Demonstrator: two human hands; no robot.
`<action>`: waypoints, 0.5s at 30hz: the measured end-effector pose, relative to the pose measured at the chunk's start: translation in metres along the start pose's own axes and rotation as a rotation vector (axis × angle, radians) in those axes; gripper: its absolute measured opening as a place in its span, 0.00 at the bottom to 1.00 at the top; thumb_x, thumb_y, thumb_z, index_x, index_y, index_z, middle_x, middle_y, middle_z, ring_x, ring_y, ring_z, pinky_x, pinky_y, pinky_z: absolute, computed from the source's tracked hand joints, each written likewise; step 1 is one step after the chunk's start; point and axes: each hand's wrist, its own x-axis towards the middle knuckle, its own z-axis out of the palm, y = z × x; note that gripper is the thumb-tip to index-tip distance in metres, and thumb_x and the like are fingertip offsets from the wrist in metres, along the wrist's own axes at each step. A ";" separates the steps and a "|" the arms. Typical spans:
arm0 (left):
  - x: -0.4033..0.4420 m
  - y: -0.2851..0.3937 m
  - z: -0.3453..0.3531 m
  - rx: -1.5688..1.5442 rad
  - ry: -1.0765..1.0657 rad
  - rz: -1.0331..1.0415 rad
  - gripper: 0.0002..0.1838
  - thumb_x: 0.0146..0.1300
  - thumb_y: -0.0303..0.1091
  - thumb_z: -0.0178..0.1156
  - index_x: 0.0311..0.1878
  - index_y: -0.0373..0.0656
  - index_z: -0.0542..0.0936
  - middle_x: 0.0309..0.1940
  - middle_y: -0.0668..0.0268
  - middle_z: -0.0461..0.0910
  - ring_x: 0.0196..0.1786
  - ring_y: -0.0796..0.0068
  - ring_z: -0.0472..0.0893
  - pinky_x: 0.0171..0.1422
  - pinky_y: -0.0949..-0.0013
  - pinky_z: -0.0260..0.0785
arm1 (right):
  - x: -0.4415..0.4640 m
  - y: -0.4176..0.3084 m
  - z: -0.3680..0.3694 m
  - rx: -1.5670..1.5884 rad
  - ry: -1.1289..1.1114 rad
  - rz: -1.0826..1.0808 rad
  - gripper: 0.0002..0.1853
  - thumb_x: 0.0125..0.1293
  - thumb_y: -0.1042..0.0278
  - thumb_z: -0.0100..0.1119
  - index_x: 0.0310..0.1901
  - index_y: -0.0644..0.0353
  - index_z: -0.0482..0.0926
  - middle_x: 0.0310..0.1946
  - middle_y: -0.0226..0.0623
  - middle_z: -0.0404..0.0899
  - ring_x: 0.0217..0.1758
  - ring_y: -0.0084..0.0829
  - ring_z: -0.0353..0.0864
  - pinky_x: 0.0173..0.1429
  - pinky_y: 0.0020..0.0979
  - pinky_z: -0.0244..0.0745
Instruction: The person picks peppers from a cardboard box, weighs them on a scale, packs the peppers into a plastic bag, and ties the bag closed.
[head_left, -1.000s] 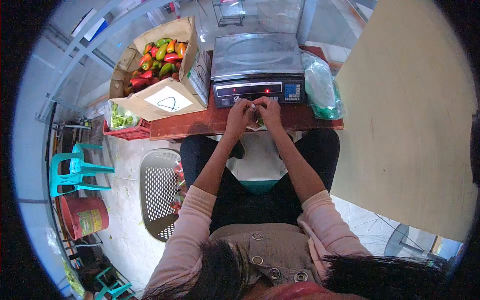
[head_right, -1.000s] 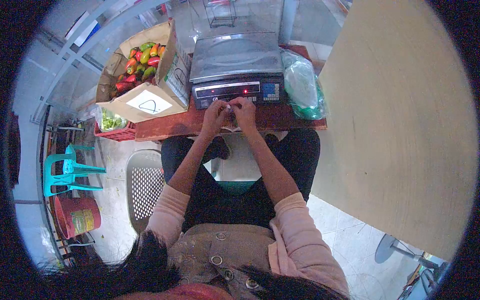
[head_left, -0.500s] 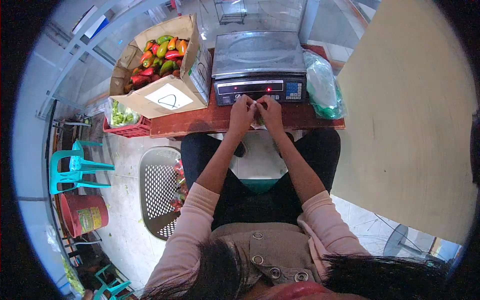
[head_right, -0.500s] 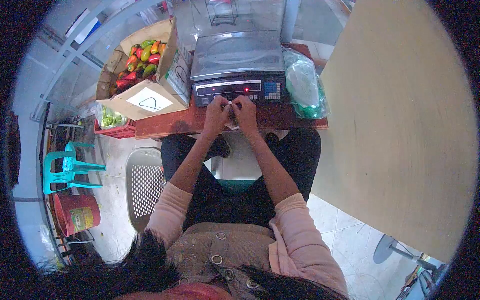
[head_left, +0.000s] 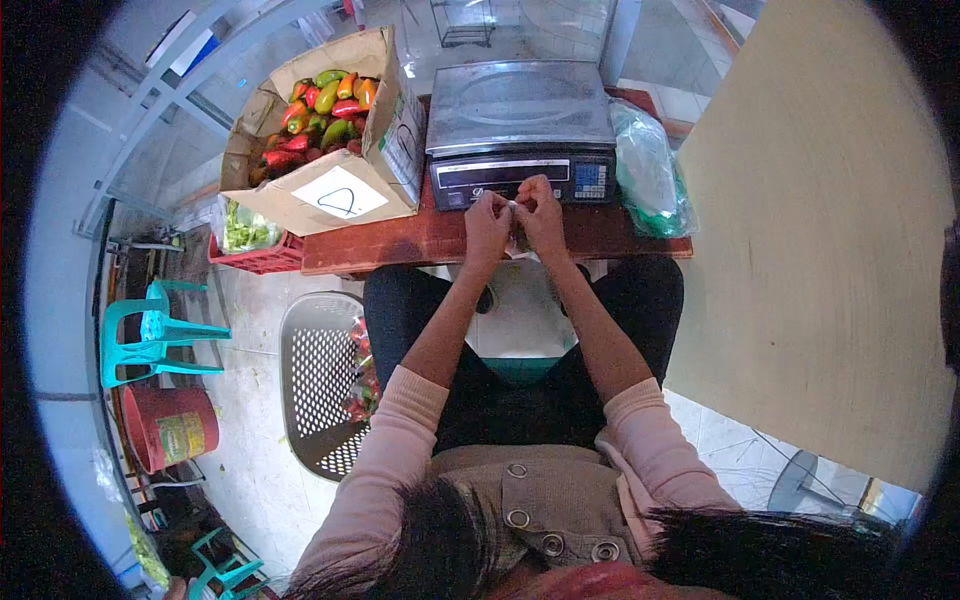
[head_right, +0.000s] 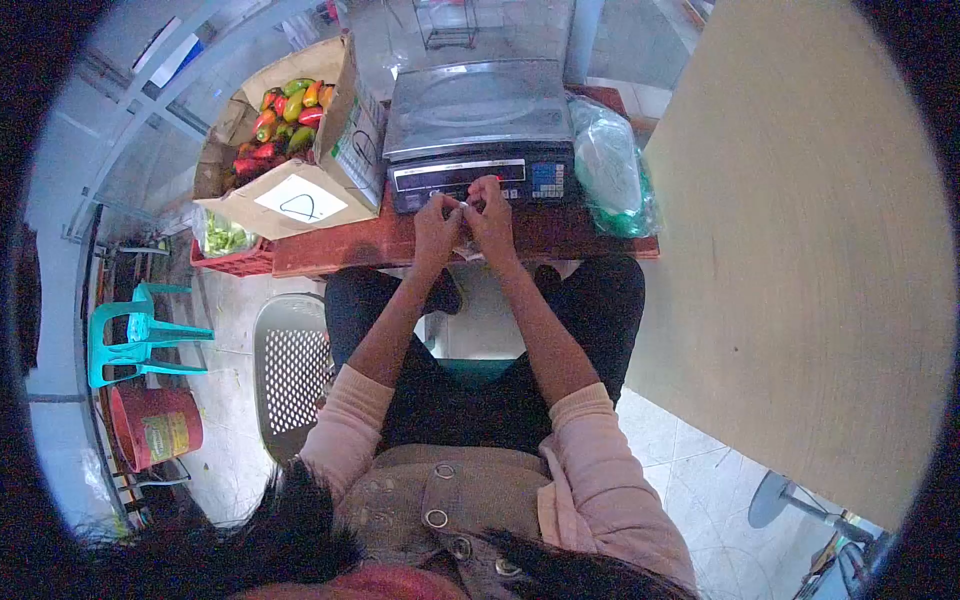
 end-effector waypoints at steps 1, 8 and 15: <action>0.000 0.000 0.000 0.002 -0.004 0.003 0.05 0.56 0.25 0.60 0.34 0.34 0.76 0.29 0.53 0.79 0.33 0.57 0.81 0.39 0.60 0.71 | 0.001 0.002 0.000 0.012 -0.005 0.003 0.16 0.52 0.82 0.58 0.43 0.60 0.69 0.35 0.37 0.73 0.37 0.30 0.78 0.42 0.31 0.73; -0.001 -0.003 0.001 -0.006 -0.018 0.047 0.05 0.57 0.25 0.60 0.35 0.35 0.75 0.29 0.54 0.79 0.33 0.57 0.81 0.39 0.60 0.71 | 0.007 0.030 -0.011 0.144 -0.111 0.149 0.16 0.52 0.82 0.59 0.43 0.61 0.69 0.38 0.35 0.73 0.38 0.27 0.77 0.44 0.29 0.73; -0.004 -0.001 0.000 0.039 -0.014 0.052 0.06 0.58 0.26 0.60 0.34 0.35 0.74 0.30 0.53 0.77 0.33 0.55 0.80 0.39 0.59 0.70 | 0.001 0.017 -0.009 0.135 -0.072 0.220 0.15 0.53 0.81 0.59 0.42 0.60 0.69 0.33 0.31 0.73 0.37 0.24 0.75 0.43 0.27 0.71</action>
